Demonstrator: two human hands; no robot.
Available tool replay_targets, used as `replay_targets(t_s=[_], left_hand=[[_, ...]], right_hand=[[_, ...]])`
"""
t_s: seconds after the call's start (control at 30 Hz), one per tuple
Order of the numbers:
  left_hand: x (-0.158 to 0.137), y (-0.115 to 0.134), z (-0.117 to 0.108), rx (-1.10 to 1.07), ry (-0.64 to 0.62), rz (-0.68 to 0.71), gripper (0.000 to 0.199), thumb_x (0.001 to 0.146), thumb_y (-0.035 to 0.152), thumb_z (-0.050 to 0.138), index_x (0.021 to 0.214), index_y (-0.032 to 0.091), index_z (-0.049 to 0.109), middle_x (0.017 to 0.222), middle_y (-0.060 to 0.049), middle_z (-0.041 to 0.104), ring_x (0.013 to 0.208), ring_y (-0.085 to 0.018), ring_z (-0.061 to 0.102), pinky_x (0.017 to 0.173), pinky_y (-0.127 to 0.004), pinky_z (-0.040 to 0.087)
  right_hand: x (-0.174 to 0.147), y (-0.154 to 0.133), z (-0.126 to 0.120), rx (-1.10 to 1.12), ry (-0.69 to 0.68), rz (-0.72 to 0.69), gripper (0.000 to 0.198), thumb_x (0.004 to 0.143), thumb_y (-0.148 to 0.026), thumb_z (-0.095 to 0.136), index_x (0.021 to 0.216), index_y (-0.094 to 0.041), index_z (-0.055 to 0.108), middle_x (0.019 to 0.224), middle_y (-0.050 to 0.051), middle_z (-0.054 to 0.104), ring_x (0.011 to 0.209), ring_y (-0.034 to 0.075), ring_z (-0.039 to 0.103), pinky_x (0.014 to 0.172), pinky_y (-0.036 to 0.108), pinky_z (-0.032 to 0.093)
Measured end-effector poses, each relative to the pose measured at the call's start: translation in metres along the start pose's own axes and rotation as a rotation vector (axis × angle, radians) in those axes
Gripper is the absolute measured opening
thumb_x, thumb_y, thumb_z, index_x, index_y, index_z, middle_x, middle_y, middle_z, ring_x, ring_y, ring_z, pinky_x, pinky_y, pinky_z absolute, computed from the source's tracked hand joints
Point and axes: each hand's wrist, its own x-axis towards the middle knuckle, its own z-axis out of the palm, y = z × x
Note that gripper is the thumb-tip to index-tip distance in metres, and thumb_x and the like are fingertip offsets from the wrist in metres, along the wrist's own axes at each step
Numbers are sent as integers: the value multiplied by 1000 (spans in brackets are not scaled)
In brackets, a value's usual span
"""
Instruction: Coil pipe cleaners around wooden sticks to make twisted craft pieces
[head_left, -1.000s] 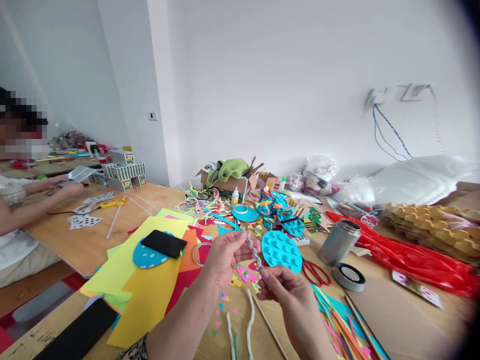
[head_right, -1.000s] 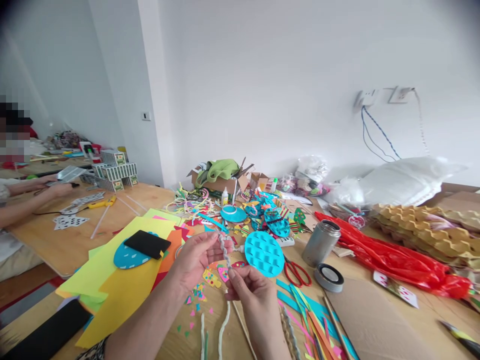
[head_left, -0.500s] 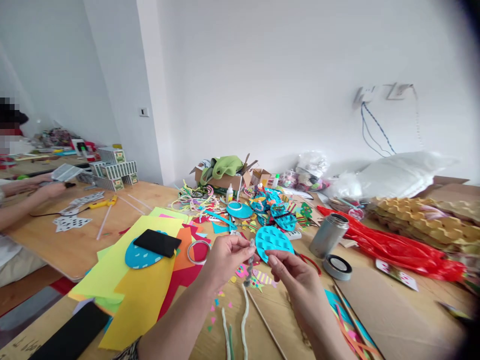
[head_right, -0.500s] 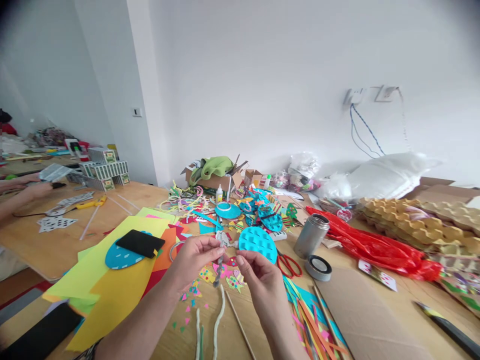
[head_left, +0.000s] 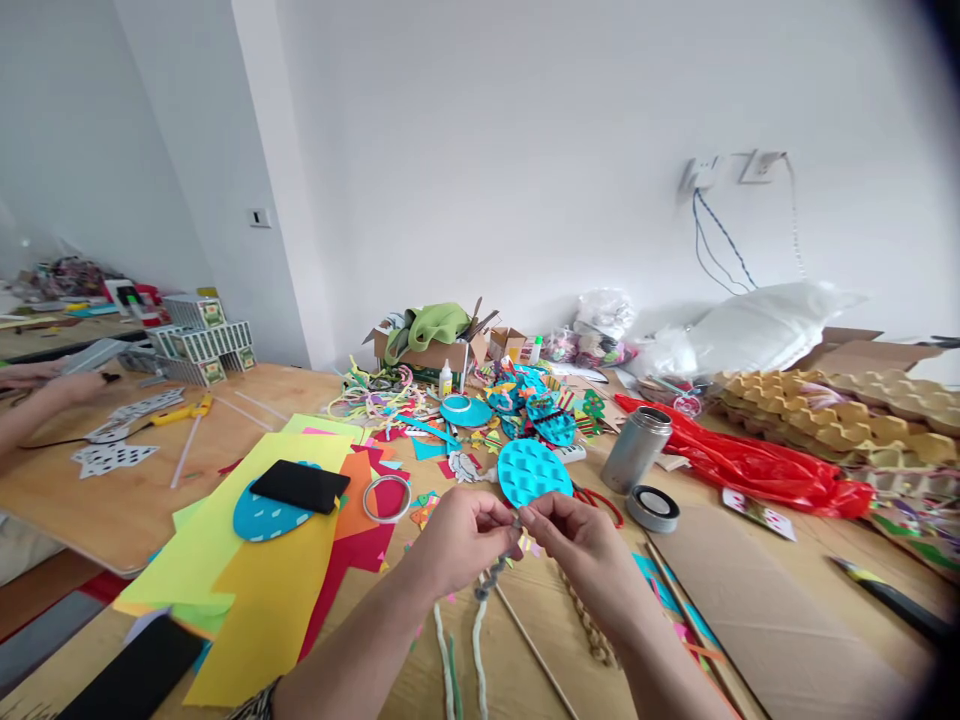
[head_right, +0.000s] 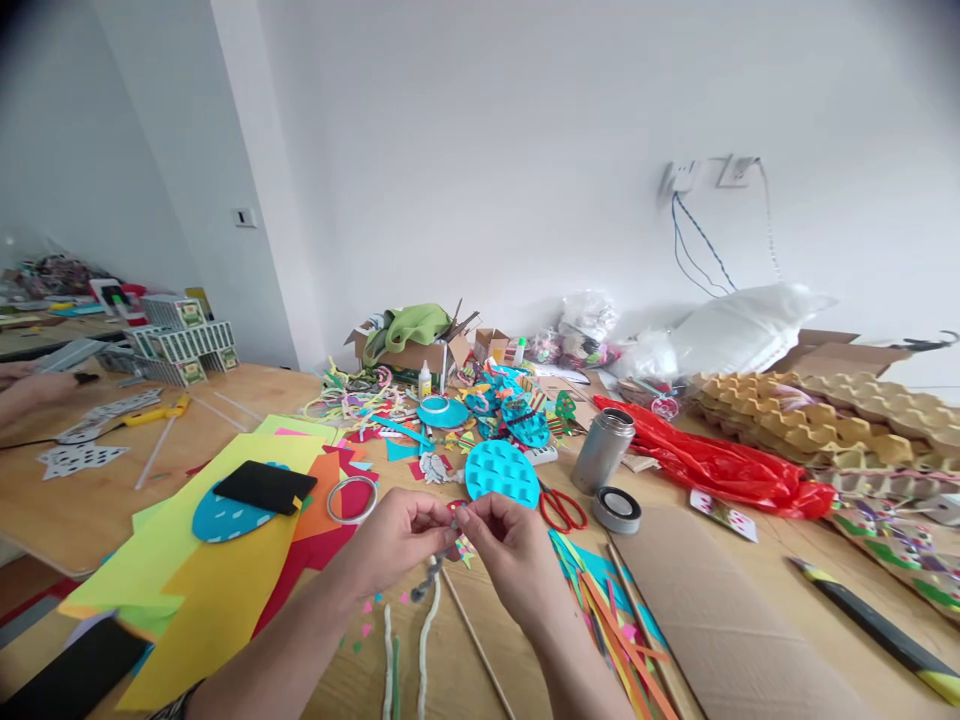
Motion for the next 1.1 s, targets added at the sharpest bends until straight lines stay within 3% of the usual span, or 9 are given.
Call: replay_targets(t_s=[0.2, 0.4, 0.63, 0.9, 1.0, 1.1], left_hand=[[-2, 1, 1, 8, 18, -6, 23, 69, 35, 64, 72, 13, 70, 68, -11, 71, 62, -20, 65, 56, -27, 45], [-3, 2, 1, -27, 15, -1, 26, 67, 38, 66, 71, 13, 71, 66, -11, 71, 61, -20, 65, 55, -26, 45], [-4, 8, 0, -97, -2, -80, 27, 65, 38, 68, 70, 11, 69, 63, -9, 70, 61, -20, 65, 60, -28, 47], [-3, -1, -3, -229, -103, -60, 23, 67, 33, 68, 72, 11, 68, 59, -7, 68, 56, -16, 62, 54, -24, 43], [1, -1, -5, -385, -8, -40, 21, 66, 31, 70, 70, 10, 67, 62, -7, 68, 56, -15, 62, 57, -24, 45], [7, -3, -12, -587, 158, -27, 20, 65, 28, 71, 72, 10, 66, 64, -7, 68, 58, -15, 63, 60, -26, 48]], right_hand=[[-1, 0, 2, 90, 9, 3, 34, 76, -46, 57, 64, -15, 59, 58, -1, 50, 56, 12, 41, 52, 23, 31], [0, 1, 2, 91, 34, 6, 35, 77, -45, 58, 58, -15, 56, 54, -2, 48, 53, 11, 40, 50, 23, 30], [-1, -2, -3, 74, 21, -43, 34, 78, -48, 57, 68, -16, 60, 61, -1, 53, 58, 13, 44, 53, 23, 34], [1, -1, -3, 156, -24, -56, 29, 78, -44, 60, 77, -15, 63, 67, 1, 59, 63, 14, 51, 57, 23, 40], [3, 1, -4, 177, 34, -78, 31, 79, -43, 59, 92, -16, 63, 77, 3, 62, 67, 15, 53, 59, 24, 42], [3, 4, -3, 151, 14, -68, 30, 78, -45, 59, 86, -16, 64, 73, 3, 62, 64, 15, 53, 57, 24, 42]])
